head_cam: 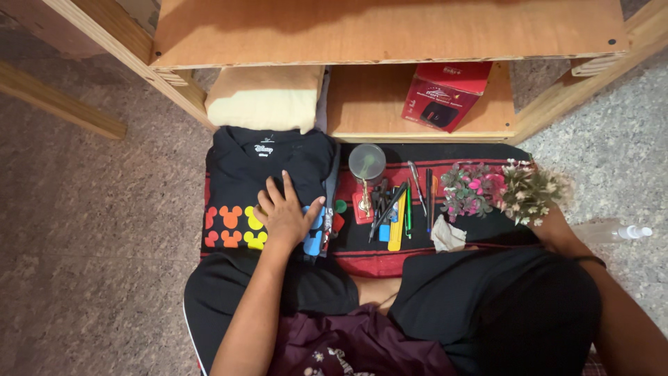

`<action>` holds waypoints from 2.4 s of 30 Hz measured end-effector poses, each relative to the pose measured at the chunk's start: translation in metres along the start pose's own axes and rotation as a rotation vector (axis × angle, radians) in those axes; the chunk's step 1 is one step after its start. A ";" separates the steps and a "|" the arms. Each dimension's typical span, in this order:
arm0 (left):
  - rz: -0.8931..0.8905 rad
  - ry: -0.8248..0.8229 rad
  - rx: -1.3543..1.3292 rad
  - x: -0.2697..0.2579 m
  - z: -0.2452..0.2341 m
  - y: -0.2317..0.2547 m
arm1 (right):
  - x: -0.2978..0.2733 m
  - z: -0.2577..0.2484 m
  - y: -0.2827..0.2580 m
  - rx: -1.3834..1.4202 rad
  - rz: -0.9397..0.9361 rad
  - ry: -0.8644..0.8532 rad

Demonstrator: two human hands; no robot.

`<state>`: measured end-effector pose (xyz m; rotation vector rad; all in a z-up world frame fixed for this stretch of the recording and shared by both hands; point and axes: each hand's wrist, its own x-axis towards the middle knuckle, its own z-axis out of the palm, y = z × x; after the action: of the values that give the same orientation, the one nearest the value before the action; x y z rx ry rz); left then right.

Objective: The person folds several pieces of clothing, including a red shirt, denim shorts, and a black t-shirt, then places them on a wooden shelf. They then remove various items from the shelf, wipe the surface with a cloth, and return the items.

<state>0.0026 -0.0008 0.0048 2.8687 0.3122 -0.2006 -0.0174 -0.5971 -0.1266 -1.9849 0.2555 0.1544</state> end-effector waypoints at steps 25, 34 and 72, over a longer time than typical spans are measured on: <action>-0.012 -0.007 0.019 0.000 -0.001 0.002 | -0.027 0.000 -0.037 -0.003 0.107 -0.146; -0.012 -0.013 0.017 -0.001 0.000 0.000 | -0.056 0.007 -0.065 0.220 0.236 -0.099; -0.001 -0.010 0.005 -0.004 -0.005 0.001 | -0.093 0.150 -0.334 -0.911 -0.326 -0.692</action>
<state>-0.0004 -0.0006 0.0107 2.8722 0.3113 -0.2162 -0.0230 -0.3171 0.1269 -2.6600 -0.7029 0.8387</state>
